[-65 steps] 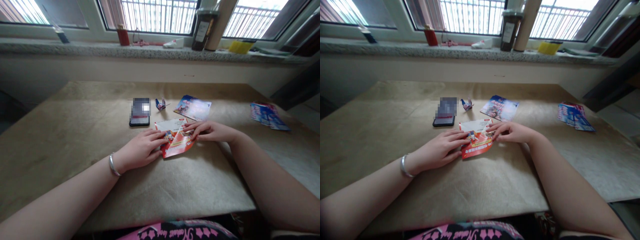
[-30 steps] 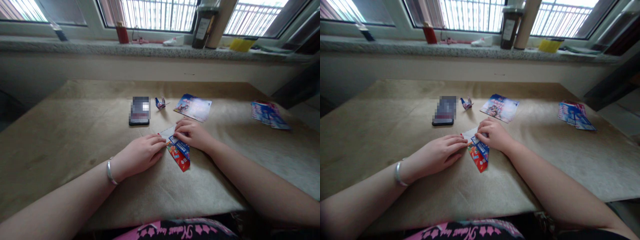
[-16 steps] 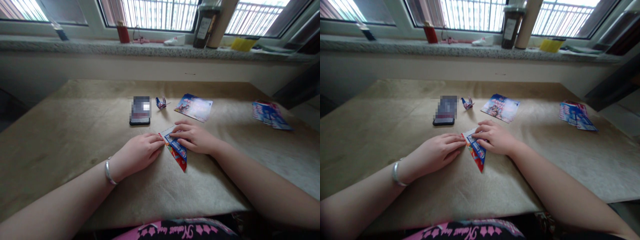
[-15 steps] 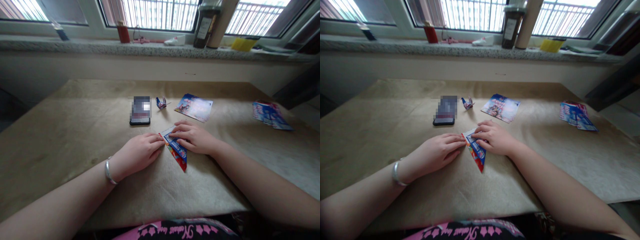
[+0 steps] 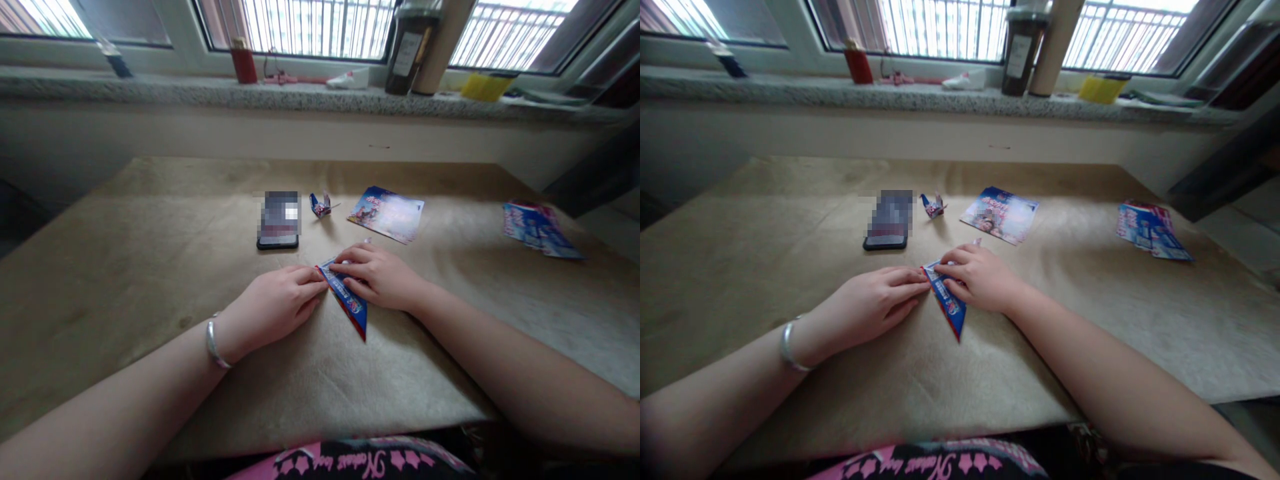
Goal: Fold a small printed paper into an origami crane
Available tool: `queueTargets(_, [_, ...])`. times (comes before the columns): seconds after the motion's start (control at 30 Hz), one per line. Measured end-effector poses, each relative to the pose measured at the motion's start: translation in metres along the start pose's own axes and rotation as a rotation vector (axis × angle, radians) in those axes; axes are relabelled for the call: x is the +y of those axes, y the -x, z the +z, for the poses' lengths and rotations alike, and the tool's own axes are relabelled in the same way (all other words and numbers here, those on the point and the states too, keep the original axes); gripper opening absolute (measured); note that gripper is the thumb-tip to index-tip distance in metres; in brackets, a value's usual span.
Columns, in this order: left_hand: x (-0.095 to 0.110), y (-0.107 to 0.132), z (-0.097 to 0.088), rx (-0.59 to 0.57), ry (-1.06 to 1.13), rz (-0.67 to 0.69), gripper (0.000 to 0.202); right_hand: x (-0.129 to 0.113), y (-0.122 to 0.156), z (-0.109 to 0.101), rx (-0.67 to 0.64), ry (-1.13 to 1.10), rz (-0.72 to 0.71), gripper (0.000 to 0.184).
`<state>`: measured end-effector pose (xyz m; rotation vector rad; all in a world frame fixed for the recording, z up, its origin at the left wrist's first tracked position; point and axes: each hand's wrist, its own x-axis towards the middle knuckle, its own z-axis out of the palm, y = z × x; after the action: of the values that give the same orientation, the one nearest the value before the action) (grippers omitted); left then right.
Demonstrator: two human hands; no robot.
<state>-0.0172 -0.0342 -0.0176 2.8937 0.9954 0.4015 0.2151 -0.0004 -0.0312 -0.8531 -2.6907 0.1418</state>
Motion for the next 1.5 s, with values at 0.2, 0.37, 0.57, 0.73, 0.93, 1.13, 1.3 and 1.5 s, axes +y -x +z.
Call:
queueTargets(0.2, [-0.002, -0.001, 0.0, -0.01, -0.013, 0.003, 0.03, -0.001, -0.002, 0.002, 0.024, -0.017, 0.003, 0.033])
queueTargets(0.37, [-0.002, -0.001, -0.001, -0.017, -0.01, -0.011, 0.029, 0.0, -0.002, 0.004, 0.015, -0.024, 0.004, 0.034])
queueTargets(0.57, [-0.001, -0.001, -0.001, -0.019, -0.017, -0.007, 0.029, 0.001, -0.003, 0.006, 0.019, -0.015, -0.006, 0.035])
queueTargets(0.73, [-0.001, -0.001, -0.001, 0.0, -0.011, -0.003, 0.029, 0.002, -0.003, 0.008, 0.033, -0.017, -0.012, 0.035])
queueTargets(0.93, [-0.001, 0.0, 0.0, -0.032, -0.022, -0.015, 0.028, 0.005, -0.002, 0.009, 0.046, -0.055, -0.023, 0.034])
queueTargets(1.13, [-0.001, 0.001, 0.002, -0.055, 0.013, -0.034, 0.03, 0.005, -0.002, 0.008, 0.077, -0.081, -0.038, 0.032])
queueTargets(1.3, [-0.002, 0.001, 0.006, -0.006, 0.018, -0.047, 0.035, 0.008, -0.001, 0.011, 0.107, -0.124, -0.052, 0.029])
queueTargets(1.5, [-0.004, 0.001, 0.008, 0.025, 0.042, -0.005, 0.032, 0.009, 0.0, 0.012, 0.111, -0.149, -0.063, 0.028])
